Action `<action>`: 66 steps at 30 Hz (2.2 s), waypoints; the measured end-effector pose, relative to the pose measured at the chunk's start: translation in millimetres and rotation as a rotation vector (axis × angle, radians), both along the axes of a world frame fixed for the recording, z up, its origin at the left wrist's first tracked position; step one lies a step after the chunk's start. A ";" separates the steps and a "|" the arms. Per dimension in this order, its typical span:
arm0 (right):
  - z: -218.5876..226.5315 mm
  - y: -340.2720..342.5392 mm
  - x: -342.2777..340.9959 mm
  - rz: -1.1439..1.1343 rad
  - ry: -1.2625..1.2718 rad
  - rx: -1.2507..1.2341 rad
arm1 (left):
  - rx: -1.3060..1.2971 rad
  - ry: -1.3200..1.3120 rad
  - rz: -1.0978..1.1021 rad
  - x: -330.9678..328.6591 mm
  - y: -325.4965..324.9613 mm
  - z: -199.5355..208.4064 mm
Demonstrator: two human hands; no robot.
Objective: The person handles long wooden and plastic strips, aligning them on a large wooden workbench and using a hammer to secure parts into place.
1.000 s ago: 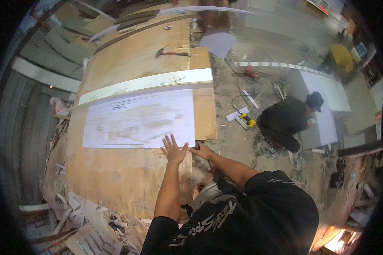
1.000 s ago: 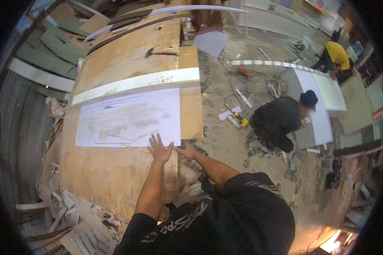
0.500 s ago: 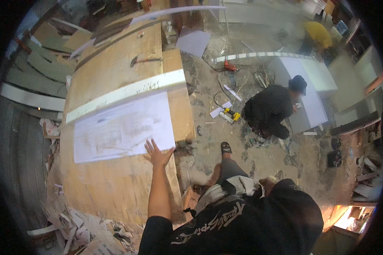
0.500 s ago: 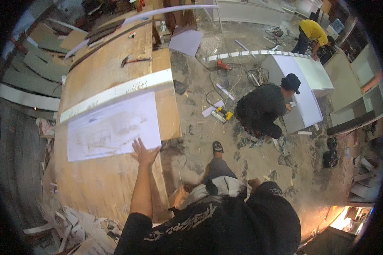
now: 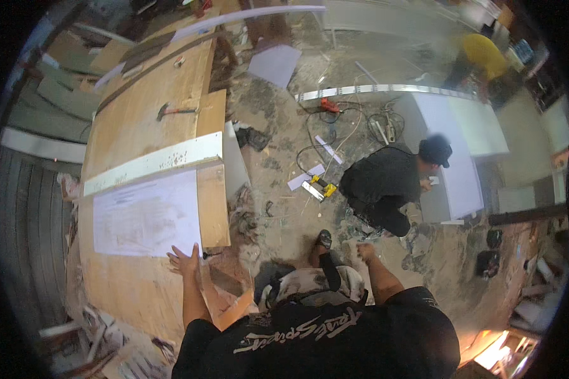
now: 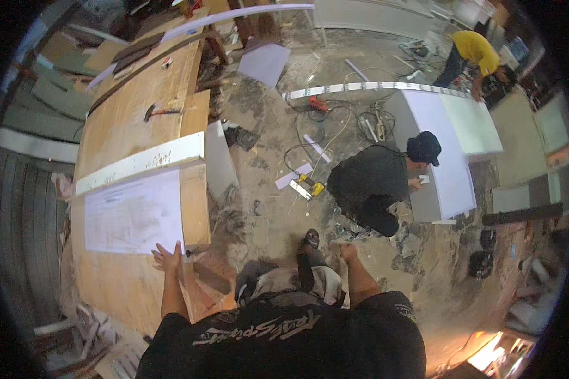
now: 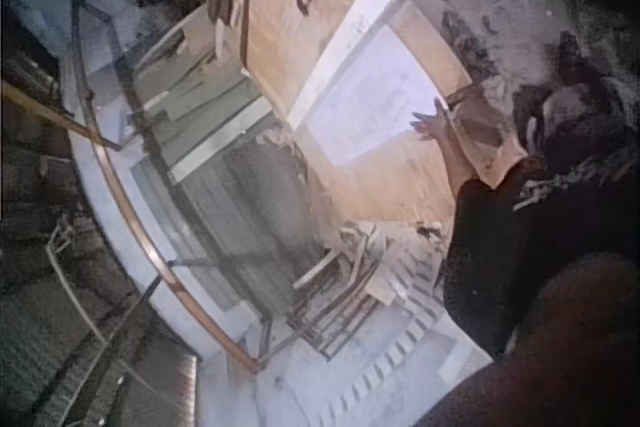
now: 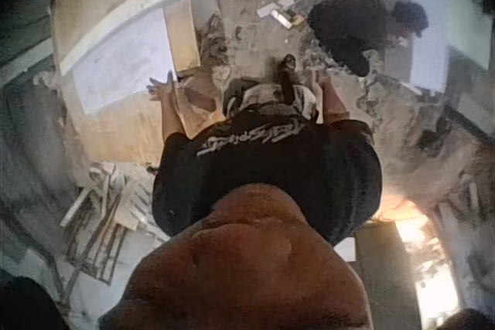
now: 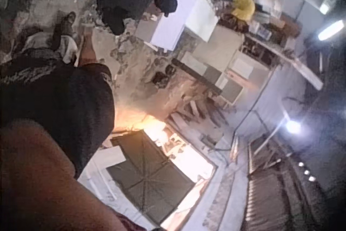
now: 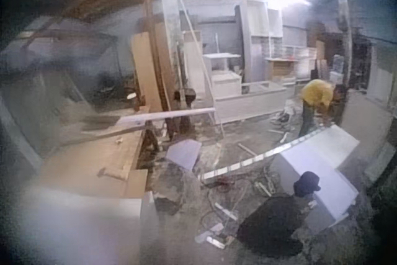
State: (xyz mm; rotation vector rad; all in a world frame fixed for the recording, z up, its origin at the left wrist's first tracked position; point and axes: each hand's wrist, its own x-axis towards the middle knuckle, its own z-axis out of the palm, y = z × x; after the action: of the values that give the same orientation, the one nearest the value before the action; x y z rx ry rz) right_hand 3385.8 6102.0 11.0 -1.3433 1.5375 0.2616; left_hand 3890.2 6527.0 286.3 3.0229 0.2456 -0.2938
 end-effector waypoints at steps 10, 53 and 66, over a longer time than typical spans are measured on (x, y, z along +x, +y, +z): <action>99.9 -123.5 75.1 -0.285 -0.179 0.032 | -0.182 -0.495 -0.130 -105.5 -86.2 -33.4; 101.0 -526.7 1130.8 0.515 -0.509 -0.273 | 0.219 -0.423 1.014 33.6 -389.7 -37.6; 129.7 -648.3 1292.3 -0.168 -0.777 0.583 | 0.225 -0.125 1.281 -1.2 -537.5 13.3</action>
State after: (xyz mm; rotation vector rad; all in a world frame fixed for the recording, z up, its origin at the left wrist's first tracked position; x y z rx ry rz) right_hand 4678.2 5453.7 140.7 -0.7084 0.8110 0.0519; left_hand 3889.0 5989.5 299.6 2.3606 2.0852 0.0551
